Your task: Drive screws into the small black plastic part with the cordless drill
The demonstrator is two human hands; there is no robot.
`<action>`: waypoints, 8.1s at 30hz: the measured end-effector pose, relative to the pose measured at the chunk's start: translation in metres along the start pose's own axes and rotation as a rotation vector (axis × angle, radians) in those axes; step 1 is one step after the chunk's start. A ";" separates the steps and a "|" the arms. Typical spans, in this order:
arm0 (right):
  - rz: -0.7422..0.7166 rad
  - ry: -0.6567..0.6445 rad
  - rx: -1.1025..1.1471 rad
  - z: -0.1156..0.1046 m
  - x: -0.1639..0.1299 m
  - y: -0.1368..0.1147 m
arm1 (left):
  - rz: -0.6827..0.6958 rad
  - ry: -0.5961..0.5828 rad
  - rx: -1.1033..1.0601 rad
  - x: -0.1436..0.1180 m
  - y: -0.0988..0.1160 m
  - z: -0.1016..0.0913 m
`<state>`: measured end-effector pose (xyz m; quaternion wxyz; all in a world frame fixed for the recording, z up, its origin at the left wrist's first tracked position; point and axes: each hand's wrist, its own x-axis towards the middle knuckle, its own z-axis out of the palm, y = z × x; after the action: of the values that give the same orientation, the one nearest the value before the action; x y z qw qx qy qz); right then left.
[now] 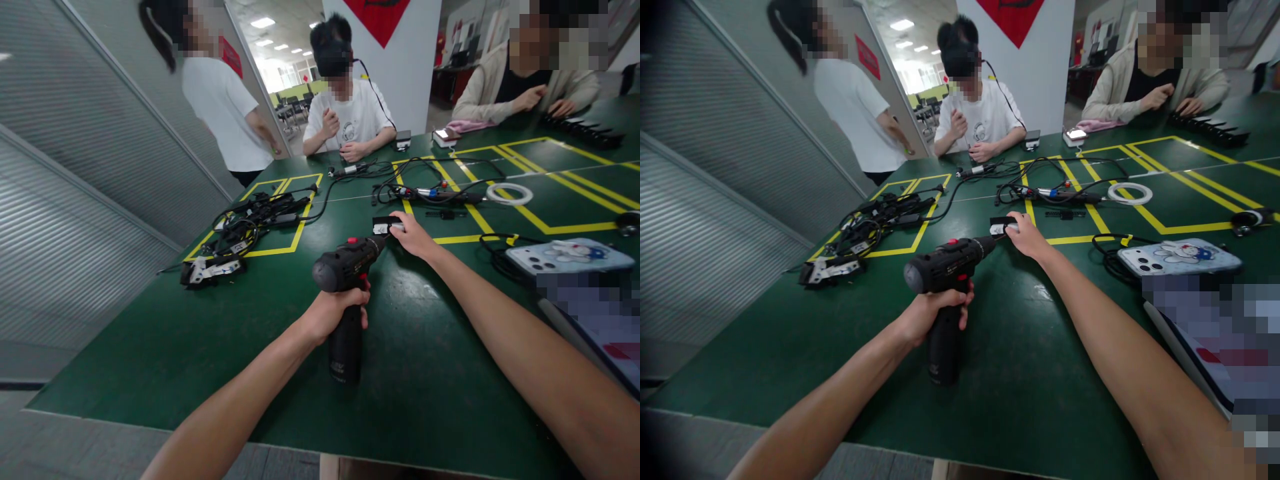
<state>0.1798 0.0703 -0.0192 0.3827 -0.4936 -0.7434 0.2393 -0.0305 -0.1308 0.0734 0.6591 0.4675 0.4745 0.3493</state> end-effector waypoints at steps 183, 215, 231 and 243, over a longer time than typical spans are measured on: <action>0.044 0.030 0.244 -0.005 0.005 0.005 | 0.247 -0.060 0.499 -0.026 0.017 -0.015; 0.287 0.032 0.817 -0.019 0.010 0.014 | 0.327 -0.373 1.380 -0.026 -0.007 0.037; 0.292 0.031 0.845 -0.015 0.014 0.020 | 0.802 0.308 1.412 0.136 0.002 -0.016; 0.288 0.013 0.781 -0.015 0.013 0.017 | 0.946 0.342 1.479 0.186 -0.017 -0.020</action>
<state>0.1982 0.0887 -0.0180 0.5083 -0.4119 -0.5178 0.5512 0.0075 0.0377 -0.0011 -0.1035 0.8612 0.4278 0.2542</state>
